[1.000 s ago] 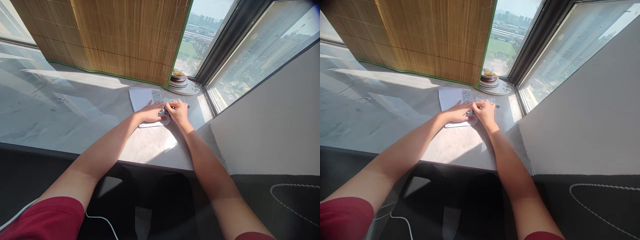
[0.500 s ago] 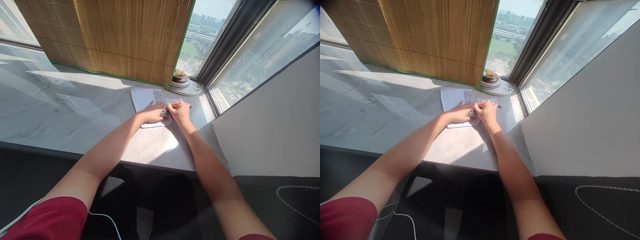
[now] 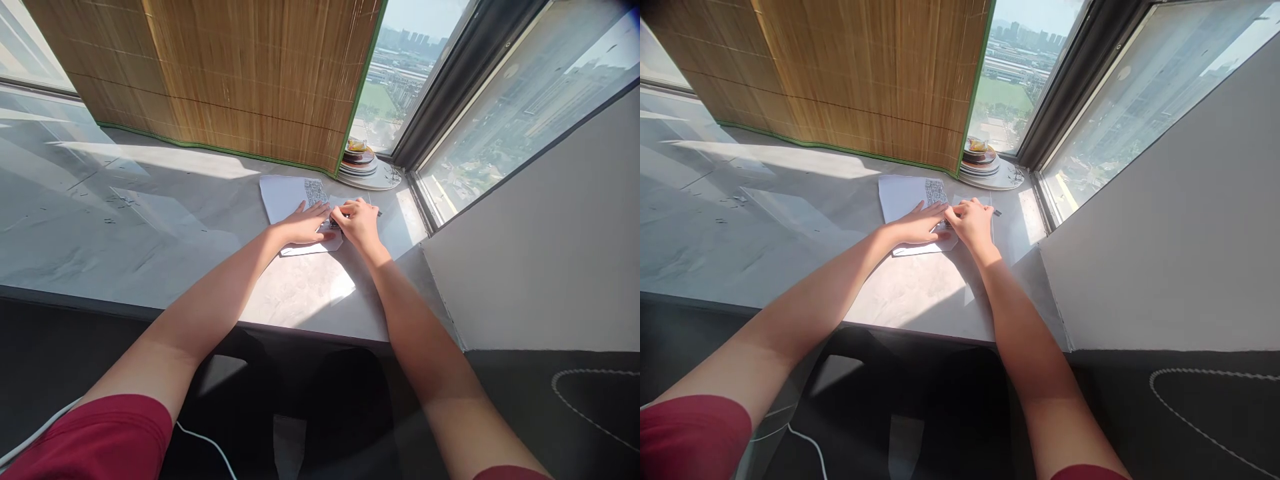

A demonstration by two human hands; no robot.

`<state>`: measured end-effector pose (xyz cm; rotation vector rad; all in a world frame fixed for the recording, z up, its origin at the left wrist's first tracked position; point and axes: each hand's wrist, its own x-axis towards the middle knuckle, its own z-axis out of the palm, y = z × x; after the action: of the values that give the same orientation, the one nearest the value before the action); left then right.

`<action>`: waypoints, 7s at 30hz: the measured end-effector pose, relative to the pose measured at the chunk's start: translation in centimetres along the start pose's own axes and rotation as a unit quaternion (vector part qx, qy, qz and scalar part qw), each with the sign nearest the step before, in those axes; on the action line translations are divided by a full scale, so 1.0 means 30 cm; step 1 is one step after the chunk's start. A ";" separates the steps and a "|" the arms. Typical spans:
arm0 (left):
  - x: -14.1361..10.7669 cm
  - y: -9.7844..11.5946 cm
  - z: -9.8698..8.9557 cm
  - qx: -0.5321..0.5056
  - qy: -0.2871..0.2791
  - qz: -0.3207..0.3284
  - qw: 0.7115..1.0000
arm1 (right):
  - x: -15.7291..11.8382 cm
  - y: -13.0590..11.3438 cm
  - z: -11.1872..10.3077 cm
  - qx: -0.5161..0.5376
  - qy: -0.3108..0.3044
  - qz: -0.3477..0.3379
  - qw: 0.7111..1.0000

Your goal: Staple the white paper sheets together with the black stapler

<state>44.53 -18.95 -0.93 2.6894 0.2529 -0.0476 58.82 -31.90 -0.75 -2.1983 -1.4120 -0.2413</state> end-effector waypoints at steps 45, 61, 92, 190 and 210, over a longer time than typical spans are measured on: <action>0.025 -0.028 0.026 -0.022 0.010 0.000 1.000 | -0.004 -0.002 0.006 0.035 0.032 0.032 0.998; 0.016 -0.021 0.018 -0.012 0.016 0.004 1.000 | -0.003 -0.006 0.004 0.056 0.044 0.030 0.997; 0.030 -0.041 0.035 -0.027 0.036 0.010 0.999 | -0.003 0.005 0.040 0.010 0.054 0.015 0.998; 0.021 -0.005 0.019 -0.219 0.105 0.098 0.965 | 0.054 0.155 0.041 0.074 0.150 0.079 0.983; 0.006 -0.083 -0.021 -0.069 0.102 0.069 0.990 | 0.066 0.176 0.068 0.094 0.184 0.080 0.975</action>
<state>44.26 -16.45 -1.41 2.5674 0.1258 0.2769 64.13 -31.02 -3.39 -1.9742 -1.0089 -0.4150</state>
